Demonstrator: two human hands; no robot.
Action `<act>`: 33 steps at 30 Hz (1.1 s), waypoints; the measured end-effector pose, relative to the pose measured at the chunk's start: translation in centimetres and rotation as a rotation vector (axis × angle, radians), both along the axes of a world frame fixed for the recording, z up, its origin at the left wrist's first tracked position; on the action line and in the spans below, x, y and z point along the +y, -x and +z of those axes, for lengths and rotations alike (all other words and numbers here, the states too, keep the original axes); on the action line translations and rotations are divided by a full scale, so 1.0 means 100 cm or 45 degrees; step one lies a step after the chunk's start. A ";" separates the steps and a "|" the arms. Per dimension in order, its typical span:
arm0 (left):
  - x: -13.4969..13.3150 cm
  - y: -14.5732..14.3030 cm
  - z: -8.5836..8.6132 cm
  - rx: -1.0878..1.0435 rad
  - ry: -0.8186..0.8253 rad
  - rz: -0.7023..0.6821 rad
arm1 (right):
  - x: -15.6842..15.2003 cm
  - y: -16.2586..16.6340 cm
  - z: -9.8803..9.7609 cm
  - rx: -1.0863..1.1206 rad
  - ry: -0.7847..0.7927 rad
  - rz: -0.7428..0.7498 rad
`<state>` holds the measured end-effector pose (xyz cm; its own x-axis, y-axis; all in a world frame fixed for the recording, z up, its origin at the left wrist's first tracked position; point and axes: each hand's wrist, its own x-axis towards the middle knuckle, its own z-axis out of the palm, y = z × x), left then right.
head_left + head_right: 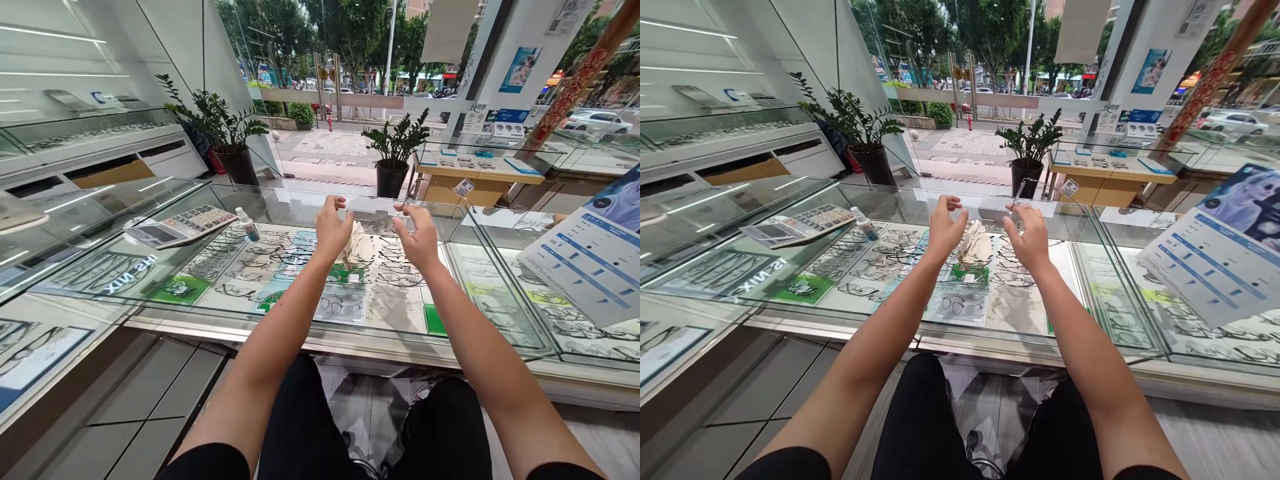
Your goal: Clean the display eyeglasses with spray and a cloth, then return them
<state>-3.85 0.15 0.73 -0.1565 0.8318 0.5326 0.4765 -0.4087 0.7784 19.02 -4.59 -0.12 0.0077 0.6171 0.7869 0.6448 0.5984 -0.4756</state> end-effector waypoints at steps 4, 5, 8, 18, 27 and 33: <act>-0.012 0.029 0.022 -0.021 -0.120 0.162 | 0.003 -0.004 -0.003 0.010 -0.005 -0.014; -0.015 0.040 0.027 -0.019 -0.151 0.225 | 0.004 -0.004 -0.004 0.013 -0.010 -0.019; -0.019 0.082 0.033 0.001 -0.202 0.512 | 0.006 -0.005 -0.006 0.023 -0.025 -0.035; 0.018 0.190 -0.003 -0.041 0.276 0.773 | 0.007 -0.004 -0.009 0.038 -0.040 -0.026; 0.029 0.194 -0.023 -0.313 0.473 0.658 | 0.009 -0.005 -0.009 0.033 -0.015 -0.042; 0.039 0.129 0.014 -0.508 0.241 0.352 | 0.010 -0.002 -0.009 0.078 -0.010 -0.004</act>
<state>-16.76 4.10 2.11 -0.5440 0.8067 0.2308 0.1978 -0.1440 0.9696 19.26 -3.61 -0.98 0.0579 0.6109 0.7896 0.6163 0.6003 -0.5097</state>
